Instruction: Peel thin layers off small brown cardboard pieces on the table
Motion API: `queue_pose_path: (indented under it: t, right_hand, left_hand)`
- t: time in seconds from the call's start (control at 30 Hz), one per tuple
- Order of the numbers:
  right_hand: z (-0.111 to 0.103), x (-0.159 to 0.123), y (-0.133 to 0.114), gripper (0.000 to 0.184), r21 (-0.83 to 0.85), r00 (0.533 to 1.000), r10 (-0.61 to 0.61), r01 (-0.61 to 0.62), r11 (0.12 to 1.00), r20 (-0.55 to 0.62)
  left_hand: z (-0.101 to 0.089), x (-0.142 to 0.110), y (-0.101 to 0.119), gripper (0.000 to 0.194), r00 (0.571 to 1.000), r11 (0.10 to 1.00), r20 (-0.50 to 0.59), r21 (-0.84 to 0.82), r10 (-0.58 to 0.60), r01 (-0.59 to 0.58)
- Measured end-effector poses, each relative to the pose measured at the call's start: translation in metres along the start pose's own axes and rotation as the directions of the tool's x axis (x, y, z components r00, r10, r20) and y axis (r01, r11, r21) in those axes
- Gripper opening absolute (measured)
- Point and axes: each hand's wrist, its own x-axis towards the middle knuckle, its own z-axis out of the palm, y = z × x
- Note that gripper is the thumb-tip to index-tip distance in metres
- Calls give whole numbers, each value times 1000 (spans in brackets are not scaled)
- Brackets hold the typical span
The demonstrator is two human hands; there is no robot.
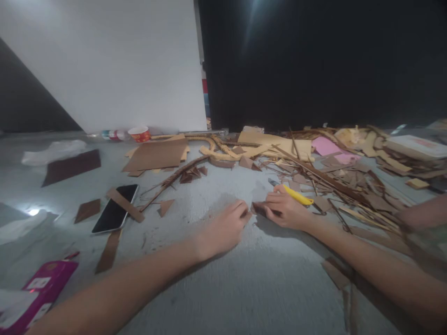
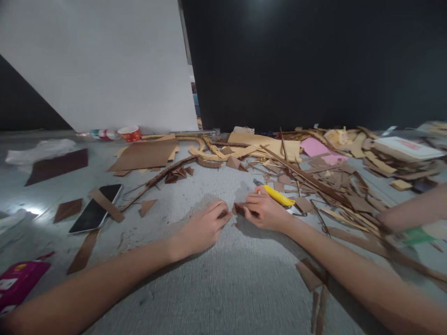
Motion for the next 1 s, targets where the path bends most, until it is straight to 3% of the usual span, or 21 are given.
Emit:
queue_pose_path:
  t: [0.1,0.23,0.43,0.67,0.77,0.9,1.0]
  right_hand:
    - [1,3,1,39,7,995,-40,39,999,87]
    - [-1,6,-2,36,25,993,-75,74,997,85]
    - [-3,11,-5,35,-32,988,-116,120,992,106]
    - [9,8,-13,36,-56,990,-135,138,989,50]
    - [12,7,-18,40,-76,994,-104,107,991,39]
    - [14,9,-18,35,-18,1000,17,-16,1000,25]
    - [15,12,-15,23,46,996,85,-86,995,27]
  left_hand:
    - [1,0,0,36,1000,1000,1,-21,13,-13]
    - [2,1,-1,43,1000,999,4,-39,24,-24]
    - [6,0,-3,34,999,998,-33,-55,-14,12]
    - [5,-1,1,28,992,997,-103,13,-73,74]
    - [7,1,0,24,978,988,-138,-27,-155,153]
    - [12,4,-7,14,918,933,-174,-125,-356,338]
    - [13,4,-10,14,928,921,-119,-217,-353,323]
